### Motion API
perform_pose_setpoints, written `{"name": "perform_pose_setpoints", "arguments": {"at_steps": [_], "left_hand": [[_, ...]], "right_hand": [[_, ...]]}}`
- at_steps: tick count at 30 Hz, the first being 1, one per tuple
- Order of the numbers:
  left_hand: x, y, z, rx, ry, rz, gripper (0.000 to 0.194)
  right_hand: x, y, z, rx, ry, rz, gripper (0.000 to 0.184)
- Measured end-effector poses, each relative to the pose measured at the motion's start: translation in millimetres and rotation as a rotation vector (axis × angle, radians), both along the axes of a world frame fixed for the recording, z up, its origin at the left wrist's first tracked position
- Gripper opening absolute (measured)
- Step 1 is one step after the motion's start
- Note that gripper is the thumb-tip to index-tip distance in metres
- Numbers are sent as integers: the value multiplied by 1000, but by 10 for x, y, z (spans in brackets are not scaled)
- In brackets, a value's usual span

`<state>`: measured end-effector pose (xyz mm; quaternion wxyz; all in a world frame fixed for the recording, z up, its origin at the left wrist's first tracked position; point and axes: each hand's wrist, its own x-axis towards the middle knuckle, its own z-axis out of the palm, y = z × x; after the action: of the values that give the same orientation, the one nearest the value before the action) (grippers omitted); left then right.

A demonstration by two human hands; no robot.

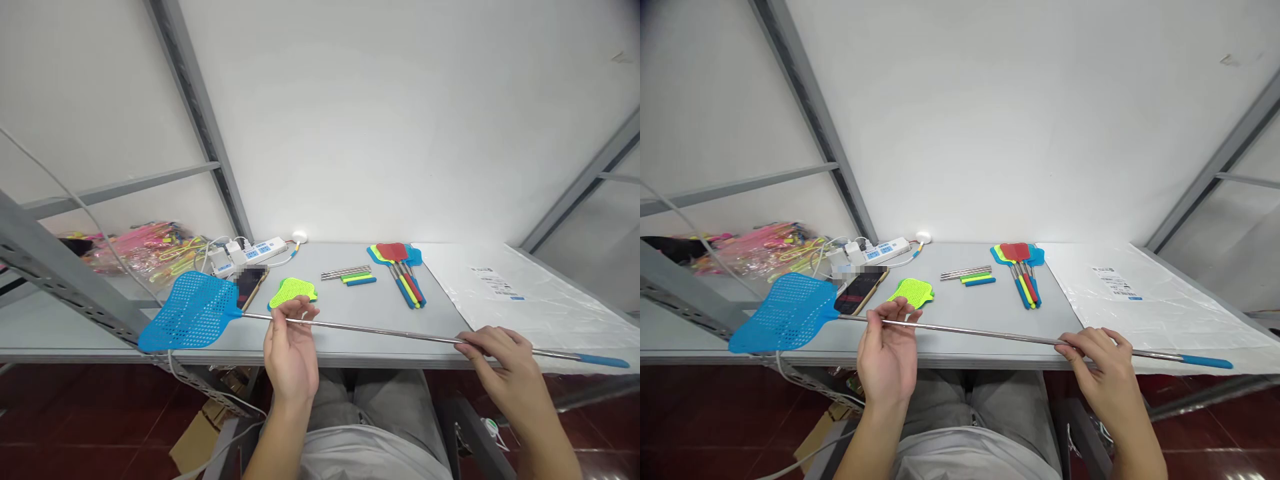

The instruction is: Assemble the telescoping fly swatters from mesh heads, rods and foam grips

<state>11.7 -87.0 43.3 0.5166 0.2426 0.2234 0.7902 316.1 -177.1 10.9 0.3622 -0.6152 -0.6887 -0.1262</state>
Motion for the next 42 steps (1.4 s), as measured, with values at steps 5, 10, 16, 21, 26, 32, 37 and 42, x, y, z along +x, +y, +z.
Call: {"name": "perform_pose_setpoints", "arguments": {"at_steps": [5,10,16,21,26,32,37,42], "left_hand": [[96,-45,-5,-53,-35,-41,30],[249,-137,-54,-98,-62,-65,39],[241,-119,-59,-190,-131,-63,41],[94,4,-21,-206,-133,-15,36],[-165,160,-23,-176,-153,53,34],[-596,363,-15,-173,-155,217,36],[-614,378,-6,-183,-80,301,23],[-484,360,-8,-182,-94,300,24]], "right_hand": [[-32,43,-75,27,16,-36,21],[-25,66,-141,19,42,-64,25],[-13,56,-156,-1,55,-80,30],[-11,81,-188,-1,30,-70,31],[9,78,-196,13,-25,-63,29],[57,59,-176,87,-71,-110,34],[63,45,-136,120,-100,-134,35],[78,-29,-10,98,-144,-193,39]]}}
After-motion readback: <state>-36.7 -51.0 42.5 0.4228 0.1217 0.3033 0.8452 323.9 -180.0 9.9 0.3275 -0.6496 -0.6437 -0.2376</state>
